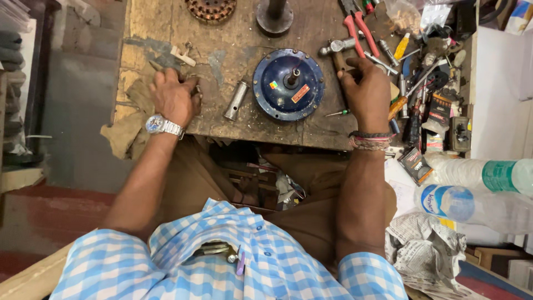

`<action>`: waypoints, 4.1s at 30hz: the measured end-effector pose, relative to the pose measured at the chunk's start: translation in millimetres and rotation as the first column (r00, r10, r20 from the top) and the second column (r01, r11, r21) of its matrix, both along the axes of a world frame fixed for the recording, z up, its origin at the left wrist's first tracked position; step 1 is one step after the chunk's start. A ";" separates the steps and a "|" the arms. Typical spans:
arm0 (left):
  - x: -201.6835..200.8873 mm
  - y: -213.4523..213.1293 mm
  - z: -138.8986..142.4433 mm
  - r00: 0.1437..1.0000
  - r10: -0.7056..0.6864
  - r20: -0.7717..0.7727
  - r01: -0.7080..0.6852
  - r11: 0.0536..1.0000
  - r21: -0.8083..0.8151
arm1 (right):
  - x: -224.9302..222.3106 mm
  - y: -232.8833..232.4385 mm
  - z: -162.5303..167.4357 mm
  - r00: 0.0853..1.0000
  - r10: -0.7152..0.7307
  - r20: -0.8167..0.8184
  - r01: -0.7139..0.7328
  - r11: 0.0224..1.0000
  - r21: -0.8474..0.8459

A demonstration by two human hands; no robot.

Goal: The person assembles a small electric motor by placing a copper stator into a blue housing, tapping it with a hammer, and then using a screwdriver to tighten screws around the central shaft. The person also wipes the housing with a cloth during the process.

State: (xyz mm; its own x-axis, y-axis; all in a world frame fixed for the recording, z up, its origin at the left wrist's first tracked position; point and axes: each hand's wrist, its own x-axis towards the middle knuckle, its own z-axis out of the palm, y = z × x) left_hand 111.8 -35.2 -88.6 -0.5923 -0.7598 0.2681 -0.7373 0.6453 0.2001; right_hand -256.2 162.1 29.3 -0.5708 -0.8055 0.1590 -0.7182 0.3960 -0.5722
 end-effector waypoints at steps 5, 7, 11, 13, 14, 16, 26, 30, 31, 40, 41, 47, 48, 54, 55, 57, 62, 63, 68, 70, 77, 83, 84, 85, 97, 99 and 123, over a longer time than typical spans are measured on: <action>4.8 -5.8 -7.6 0.998 -0.061 0.009 0.061 0.997 0.051 | 3.0 -0.8 5.4 0.999 -0.001 0.038 0.003 0.999 -0.038; 6.5 -7.1 -9.3 0.997 -0.077 0.015 0.076 0.996 0.043 | 3.9 0.0 7.3 0.999 -0.002 0.034 0.003 0.999 -0.032; 5.9 -13.4 -11.9 0.994 -0.113 -0.011 0.113 0.993 0.036 | 6.3 1.2 9.6 1.000 -0.008 0.013 0.008 1.000 -0.013; 4.8 -17.9 -13.7 0.991 -0.133 -0.025 0.133 0.991 0.000 | 7.0 1.3 11.2 1.000 -0.007 0.011 0.007 1.000 -0.018; 4.9 -20.2 -14.0 0.990 -0.136 -0.021 0.136 0.991 -0.017 | 7.4 1.3 12.2 1.000 -0.005 0.020 0.005 1.000 -0.021; 3.4 -22.7 -13.2 0.991 -0.122 -0.053 0.122 0.992 -0.013 | 9.2 1.4 15.0 1.000 0.000 0.025 0.001 0.999 -0.032; -85.8 64.2 28.8 0.506 0.408 -0.760 0.599 0.467 0.650 | 84.4 -8.4 -6.8 0.799 0.338 0.498 -0.225 0.935 -0.273; -124.4 88.5 36.2 0.385 0.529 -0.756 0.741 0.311 0.595 | 95.2 -7.7 -24.1 0.703 0.336 0.627 -0.169 0.935 -0.313; -127.1 91.2 37.3 0.391 0.524 -0.757 0.739 0.312 0.597 | 94.4 -7.2 -26.8 0.722 0.319 0.614 -0.149 0.938 -0.312; -125.4 93.4 38.0 0.561 0.300 -0.772 0.589 0.511 0.626 | 98.6 -7.5 -26.6 0.933 0.341 0.111 -0.294 0.905 -0.307; -125.2 93.2 36.8 0.611 0.254 -0.750 0.548 0.548 0.632 | 100.2 -7.8 -24.3 0.935 0.323 0.147 -0.269 0.916 -0.297; -119.5 87.1 28.7 0.556 0.419 -0.718 0.695 0.241 0.678 | 106.4 -3.5 -7.8 0.933 0.348 0.091 -0.314 0.911 -0.267; -118.1 85.9 27.8 0.549 0.485 -0.680 0.718 0.142 0.681 | 107.9 -3.4 -6.1 0.935 0.345 0.085 -0.311 0.910 -0.273; -110.1 82.5 25.4 0.593 0.616 -0.519 0.692 -0.061 0.719 | 103.2 -3.9 -0.8 0.920 0.390 -0.028 -0.374 0.857 -0.355; -108.2 78.7 26.2 0.577 0.554 -0.600 0.647 0.140 0.750 | 98.4 -2.4 -0.1 0.924 0.383 -0.002 -0.358 0.861 -0.361; -104.5 67.9 28.5 0.574 0.385 -0.722 0.519 0.511 0.685 | 83.8 5.4 2.0 0.936 0.288 0.203 -0.194 0.902 -0.387; -112.5 24.1 33.6 0.835 -0.271 -0.479 0.427 0.868 0.254 | 38.7 14.6 2.6 0.819 0.130 0.558 0.164 0.880 -0.445; -122.7 14.5 33.3 0.831 -0.397 -0.390 0.493 0.851 0.183 | 33.7 15.1 1.4 0.808 0.116 0.578 0.202 0.867 -0.456; -188.6 -1.5 23.1 0.806 -0.571 -0.159 0.588 0.739 0.328 | 19.4 19.1 -2.6 0.731 0.072 0.679 0.284 0.872 -0.398; -202.1 -9.0 23.9 0.788 -0.605 -0.113 0.594 0.700 0.396 | 17.7 20.1 -5.0 0.727 0.071 0.683 0.267 0.887 -0.376; -199.7 -1.0 42.0 0.894 -0.412 0.175 0.300 0.843 0.447 | 16.1 14.6 -20.1 0.816 0.061 0.575 0.178 0.920 -0.350; -188.0 31.9 32.7 0.967 -0.215 0.137 0.159 0.930 0.332 | 16.3 9.7 -30.6 0.882 0.018 0.470 0.056 0.988 -0.143; -188.5 31.3 29.1 0.972 -0.221 0.080 0.179 0.916 0.359 | 15.0 7.7 -33.1 0.875 0.010 0.483 0.049 0.993 -0.110; -188.0 32.2 24.8 0.973 -0.229 0.004 0.217 0.926 0.308 | 14.4 5.5 -36.4 0.869 0.006 0.496 0.041 0.996 -0.083; -192.2 35.2 -0.9 0.956 -0.225 -0.187 0.260 0.947 0.190 | -12.3 -4.7 -82.1 0.860 -0.037 0.510 -0.051 0.986 0.157; -192.4 35.3 -0.9 0.955 -0.230 -0.187 0.262 0.950 0.171 | -16.6 -2.8 -84.9 0.879 -0.017 0.477 -0.068 0.985 0.160; -190.2 39.0 3.7 0.968 -0.198 -0.154 0.231 0.943 0.238 | 24.4 -6.2 -88.8 0.991 0.055 -0.124 -0.042 0.994 0.103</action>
State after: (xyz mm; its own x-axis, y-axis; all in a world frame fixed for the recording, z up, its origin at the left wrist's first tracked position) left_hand -78.4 3.8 -84.9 -0.7225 -0.6709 0.1672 -0.5451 0.7015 0.4591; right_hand -231.8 155.9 -59.5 -0.5110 -0.8472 0.1452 -0.8021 0.4094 -0.4348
